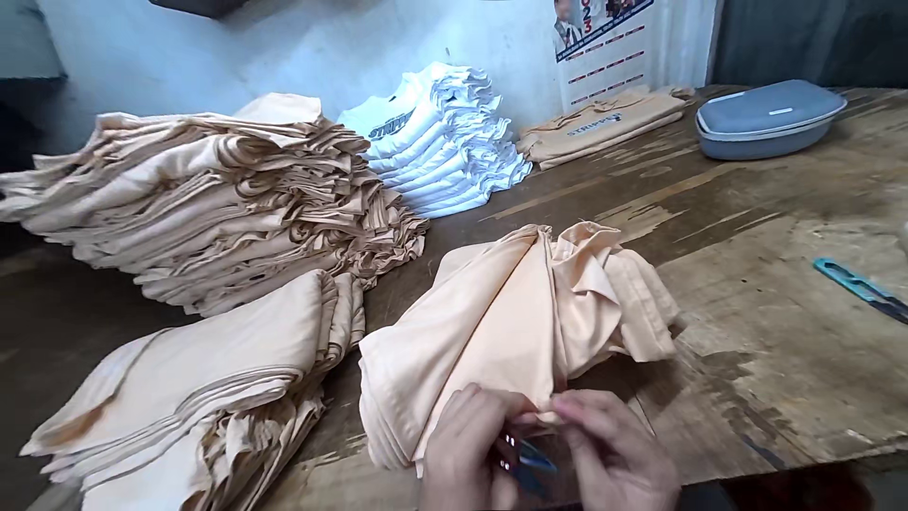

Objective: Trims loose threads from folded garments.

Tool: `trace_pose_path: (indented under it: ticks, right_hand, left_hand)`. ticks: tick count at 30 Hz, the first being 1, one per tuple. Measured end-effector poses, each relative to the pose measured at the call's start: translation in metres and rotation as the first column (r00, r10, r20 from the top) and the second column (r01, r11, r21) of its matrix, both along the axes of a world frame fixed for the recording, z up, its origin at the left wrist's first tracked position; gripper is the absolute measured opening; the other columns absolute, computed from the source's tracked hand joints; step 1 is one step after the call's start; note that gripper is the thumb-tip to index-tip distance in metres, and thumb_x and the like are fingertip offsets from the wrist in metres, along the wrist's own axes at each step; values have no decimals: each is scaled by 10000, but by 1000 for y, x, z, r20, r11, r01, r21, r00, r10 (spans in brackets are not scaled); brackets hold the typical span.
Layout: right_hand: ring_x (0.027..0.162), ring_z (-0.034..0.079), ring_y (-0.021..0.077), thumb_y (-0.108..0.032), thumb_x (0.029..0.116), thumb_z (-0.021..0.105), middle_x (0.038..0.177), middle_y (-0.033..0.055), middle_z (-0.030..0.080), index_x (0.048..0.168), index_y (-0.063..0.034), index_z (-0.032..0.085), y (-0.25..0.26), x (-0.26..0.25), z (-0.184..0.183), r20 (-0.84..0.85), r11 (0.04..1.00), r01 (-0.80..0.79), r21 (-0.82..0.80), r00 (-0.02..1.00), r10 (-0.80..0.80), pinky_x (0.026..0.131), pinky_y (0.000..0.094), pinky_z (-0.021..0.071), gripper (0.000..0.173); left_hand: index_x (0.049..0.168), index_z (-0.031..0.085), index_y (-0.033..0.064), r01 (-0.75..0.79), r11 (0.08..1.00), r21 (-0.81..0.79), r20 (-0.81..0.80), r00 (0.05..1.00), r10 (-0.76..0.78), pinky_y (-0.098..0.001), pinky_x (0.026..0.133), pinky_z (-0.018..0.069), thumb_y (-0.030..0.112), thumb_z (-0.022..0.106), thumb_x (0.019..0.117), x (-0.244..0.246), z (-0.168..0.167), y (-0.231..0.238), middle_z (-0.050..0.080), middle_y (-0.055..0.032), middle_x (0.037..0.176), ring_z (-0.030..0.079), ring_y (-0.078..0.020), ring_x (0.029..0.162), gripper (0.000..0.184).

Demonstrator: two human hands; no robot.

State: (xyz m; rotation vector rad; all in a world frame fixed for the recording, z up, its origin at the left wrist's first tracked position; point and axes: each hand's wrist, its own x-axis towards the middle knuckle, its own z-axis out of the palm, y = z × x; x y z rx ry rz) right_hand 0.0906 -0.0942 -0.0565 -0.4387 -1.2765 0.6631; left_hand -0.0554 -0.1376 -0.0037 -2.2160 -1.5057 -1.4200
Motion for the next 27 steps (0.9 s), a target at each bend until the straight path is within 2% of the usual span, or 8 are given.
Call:
trace_pose_path:
  ticks: [4, 6, 8, 11, 14, 18, 23, 27]
  right_hand:
    - [918, 683, 67, -163, 999, 667, 1037, 10, 700, 1205, -32, 662, 10, -1, 8, -57, 986, -144, -82, 989, 139, 800, 222, 600, 244]
    - [918, 639, 83, -314, 850, 857, 1126, 60, 627, 1222, -42, 667, 8, 4, 4, 73, 992, -116, -53, 990, 119, 729, 213, 585, 499]
    - [903, 665, 73, -189, 810, 885, 1056, 57, 653, 1073, -81, 760, -1, 11, -1, 178, 999, 41, -4, 983, -39, 740, 195, 605, 310]
    - [873, 679, 10, -91, 891, 795, 952, -38, 692, 993, -146, 775, -12, 33, -11, 220, 985, 166, 48, 960, -172, 762, 152, 595, 117]
    - [931, 694, 13, -92, 917, 774, 1018, -37, 718, 1009, -125, 776, -22, 48, -21, 210, 997, 75, -26, 975, -67, 792, 158, 603, 98]
    - [915, 705, 14, -70, 900, 789, 1035, -34, 732, 1030, -126, 777, -29, 43, -24, 167, 998, 34, -50, 986, -25, 779, 169, 613, 143]
    - [948, 701, 34, -22, 876, 792, 1019, -10, 732, 1015, -101, 768, -26, 34, -24, 186, 995, 83, 51, 978, -91, 816, 177, 605, 162]
    - [986, 653, 94, -258, 854, 835, 971, -8, 717, 960, -157, 753, -20, 39, -25, 382, 965, 262, 4, 891, -244, 878, 270, 531, 168]
  left_hand:
    - [1054, 756, 121, -46, 995, -88, 169, 984, 60, -165, 655, 554, 141, 579, 994, 2, 0, 14, 727, 63, 907, 645, 15, 748, 189]
    - [1121, 751, 118, -35, 992, -123, 209, 976, 61, -175, 646, 561, 136, 582, 992, 3, 0, 17, 733, 66, 920, 653, 11, 747, 213]
    - [1153, 739, 111, -17, 989, -147, 238, 970, 52, -165, 606, 547, 123, 583, 986, 3, 0, 15, 723, 71, 887, 640, 11, 708, 229]
    - [1195, 713, 78, 91, 982, -163, 276, 960, -43, -190, 611, 567, 132, 673, 954, 1, 0, 7, 722, 44, 899, 659, -23, 733, 250]
    - [1178, 753, 185, 81, 994, -68, 109, 991, -74, -245, 816, 565, 297, 831, 868, -2, -3, -5, 676, 17, 1041, 642, -67, 950, 338]
    - [1139, 716, 290, -82, 953, 292, -267, 950, 164, -352, 946, 361, 268, 684, 968, 8, -16, -13, 662, 69, 1021, 550, -125, 970, 175]
    - [1122, 741, 216, -70, 912, 405, -408, 879, 248, -329, 838, 372, 194, 633, 981, 12, -22, -6, 691, 26, 985, 541, -154, 882, 179]
    - [1097, 733, 252, -164, 917, 364, -286, 917, 278, -333, 850, 394, 248, 691, 959, 6, -18, -7, 684, 52, 973, 557, -138, 890, 144]
